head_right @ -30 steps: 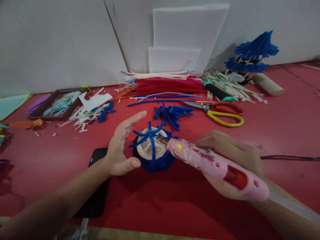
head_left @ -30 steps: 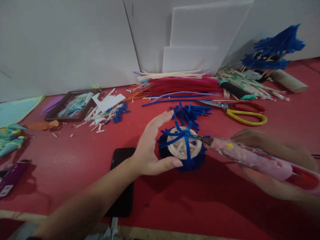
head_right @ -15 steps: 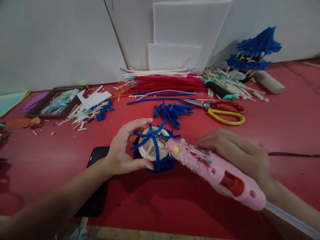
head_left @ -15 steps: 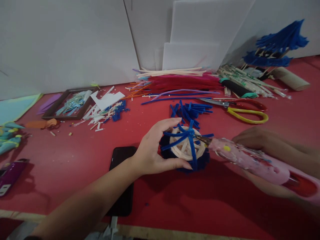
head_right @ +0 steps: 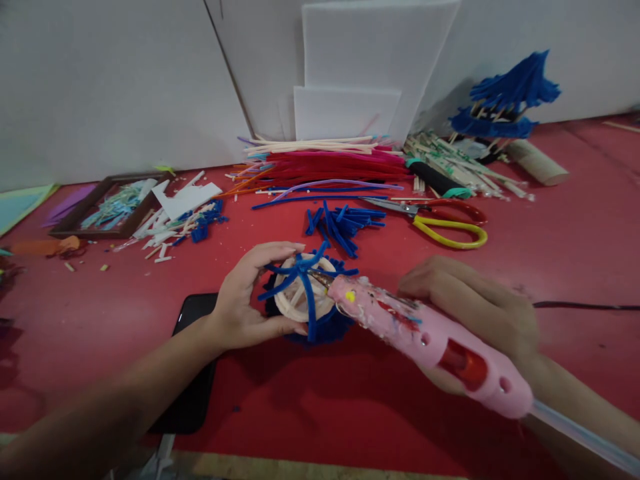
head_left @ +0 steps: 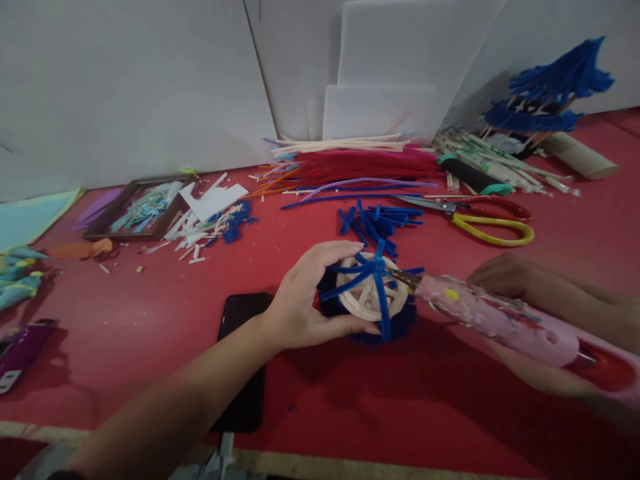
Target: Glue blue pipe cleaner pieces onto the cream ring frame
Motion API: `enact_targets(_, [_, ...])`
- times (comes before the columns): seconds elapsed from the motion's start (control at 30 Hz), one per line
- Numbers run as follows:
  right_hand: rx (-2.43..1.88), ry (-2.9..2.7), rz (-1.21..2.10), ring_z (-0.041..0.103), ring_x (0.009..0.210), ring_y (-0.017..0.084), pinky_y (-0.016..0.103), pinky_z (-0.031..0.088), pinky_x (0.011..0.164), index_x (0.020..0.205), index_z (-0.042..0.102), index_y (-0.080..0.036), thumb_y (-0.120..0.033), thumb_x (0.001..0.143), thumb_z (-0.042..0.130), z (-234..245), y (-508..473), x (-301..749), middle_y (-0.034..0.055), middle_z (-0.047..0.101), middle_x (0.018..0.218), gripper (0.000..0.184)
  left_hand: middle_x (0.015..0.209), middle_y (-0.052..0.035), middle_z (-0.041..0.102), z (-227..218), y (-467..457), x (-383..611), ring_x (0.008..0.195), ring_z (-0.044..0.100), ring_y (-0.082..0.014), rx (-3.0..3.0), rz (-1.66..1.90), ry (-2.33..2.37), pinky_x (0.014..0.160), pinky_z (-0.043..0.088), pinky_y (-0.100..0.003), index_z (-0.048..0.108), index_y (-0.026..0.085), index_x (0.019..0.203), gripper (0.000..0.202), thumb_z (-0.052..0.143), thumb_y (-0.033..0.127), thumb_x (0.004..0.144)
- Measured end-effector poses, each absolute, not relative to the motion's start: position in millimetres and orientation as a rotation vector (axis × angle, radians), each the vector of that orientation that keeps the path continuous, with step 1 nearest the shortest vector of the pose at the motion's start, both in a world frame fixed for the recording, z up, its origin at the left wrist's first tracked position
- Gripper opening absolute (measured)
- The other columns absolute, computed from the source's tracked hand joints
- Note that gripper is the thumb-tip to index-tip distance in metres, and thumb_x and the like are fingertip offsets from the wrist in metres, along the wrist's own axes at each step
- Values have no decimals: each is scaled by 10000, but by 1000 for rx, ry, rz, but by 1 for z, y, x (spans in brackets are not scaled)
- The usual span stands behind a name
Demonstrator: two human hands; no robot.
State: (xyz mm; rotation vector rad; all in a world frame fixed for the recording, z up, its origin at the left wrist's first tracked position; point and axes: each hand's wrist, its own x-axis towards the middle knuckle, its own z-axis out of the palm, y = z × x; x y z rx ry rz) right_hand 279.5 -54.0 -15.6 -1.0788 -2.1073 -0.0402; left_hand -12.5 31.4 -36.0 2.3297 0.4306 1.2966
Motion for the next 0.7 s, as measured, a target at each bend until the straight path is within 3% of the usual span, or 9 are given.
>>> enact_targets(0.1, [-1070, -2105, -43, 709, 766, 183, 327, 595, 706, 1009, 603, -265, -276, 962, 634, -15, -54, 279, 36, 693, 882, 58, 1298, -161, 713, -36, 32, -13, 1188, 718, -302, 2323, 1284, 433, 1029, 603, -433, 569, 215, 1447, 931, 937, 588, 677])
enact_targets(0.27, [-1074, -2132, -12, 696, 749, 189, 344, 577, 674, 1016, 582, -269, -262, 973, 573, -14, -53, 283, 40, 675, 858, 45, 1298, -175, 710, -35, 32, -12, 1206, 713, -302, 2322, 1292, 416, 1039, 599, -424, 569, 192, 1441, 928, 937, 582, 683])
enact_targets(0.7, [-987, -2170, -29, 667, 729, 175, 323, 562, 646, 1008, 574, -254, -170, 906, 606, -14, -49, 286, 28, 648, 852, 136, 1297, -183, 710, -34, 33, -13, 1219, 715, -305, 2340, 1291, 408, 1046, 606, -432, 573, 186, 1429, 919, 930, 594, 687])
